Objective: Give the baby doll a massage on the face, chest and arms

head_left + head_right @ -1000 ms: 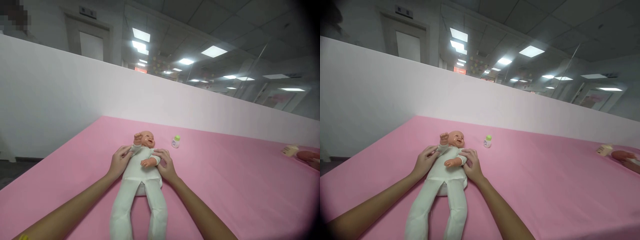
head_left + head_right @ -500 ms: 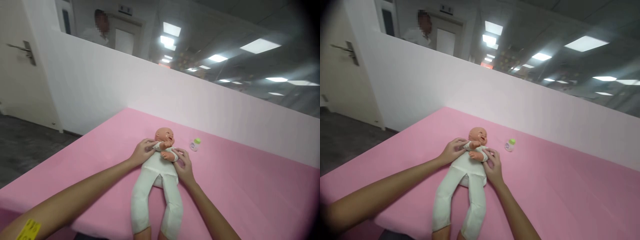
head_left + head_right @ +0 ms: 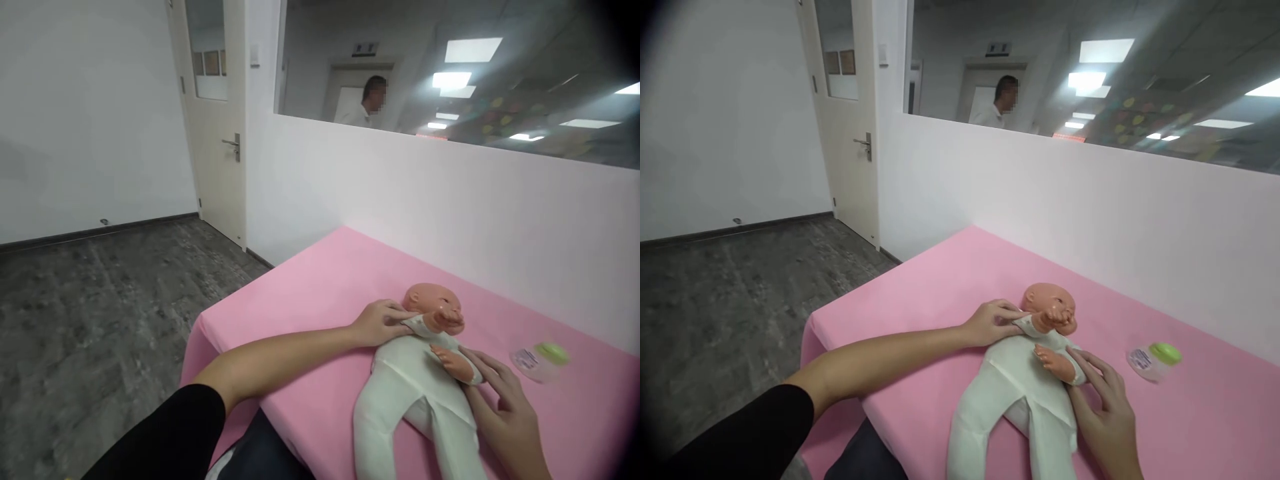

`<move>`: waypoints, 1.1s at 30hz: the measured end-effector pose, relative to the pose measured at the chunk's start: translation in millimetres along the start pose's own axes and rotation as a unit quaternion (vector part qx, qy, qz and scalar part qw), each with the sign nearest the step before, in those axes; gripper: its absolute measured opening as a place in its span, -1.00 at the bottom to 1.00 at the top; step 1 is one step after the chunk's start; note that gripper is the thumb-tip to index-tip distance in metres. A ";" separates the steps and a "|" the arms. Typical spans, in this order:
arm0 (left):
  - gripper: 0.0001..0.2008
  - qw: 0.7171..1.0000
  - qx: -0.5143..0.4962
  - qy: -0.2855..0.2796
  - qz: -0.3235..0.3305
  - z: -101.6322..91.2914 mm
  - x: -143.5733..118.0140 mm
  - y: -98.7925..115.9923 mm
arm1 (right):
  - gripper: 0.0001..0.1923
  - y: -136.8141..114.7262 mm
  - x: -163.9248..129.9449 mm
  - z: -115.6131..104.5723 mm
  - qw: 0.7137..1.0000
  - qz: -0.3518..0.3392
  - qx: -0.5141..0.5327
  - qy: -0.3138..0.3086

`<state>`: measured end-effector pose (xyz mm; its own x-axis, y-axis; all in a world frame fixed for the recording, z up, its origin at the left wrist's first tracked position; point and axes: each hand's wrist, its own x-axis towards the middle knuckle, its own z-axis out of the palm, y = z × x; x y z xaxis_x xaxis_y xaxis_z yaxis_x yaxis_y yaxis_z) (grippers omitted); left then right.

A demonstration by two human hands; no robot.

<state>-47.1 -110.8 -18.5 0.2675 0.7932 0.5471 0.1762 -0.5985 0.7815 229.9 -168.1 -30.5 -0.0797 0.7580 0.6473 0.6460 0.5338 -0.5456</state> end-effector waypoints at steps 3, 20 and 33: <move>-0.58 0.999 -0.018 0.004 -0.037 0.3 -0.7 1.3 | -0.53 1.6 -0.5 1.4 0.999 0.039 0.011 0.000; -0.61 0.975 -0.134 0.148 -0.099 2.3 7.4 10.0 | -0.55 -6.5 12.3 13.5 0.928 0.208 0.265 0.157; -0.63 1.000 0.014 0.008 -0.011 -4.2 9.2 16.5 | -0.69 -15.9 18.1 12.3 0.992 -0.014 0.124 0.033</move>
<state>-45.6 -112.8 0.7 0.2479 0.8081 0.5343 0.2091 -0.5832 0.7850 208.8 -158.2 -16.6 -0.0400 0.7201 0.6927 0.4362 0.6363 -0.6363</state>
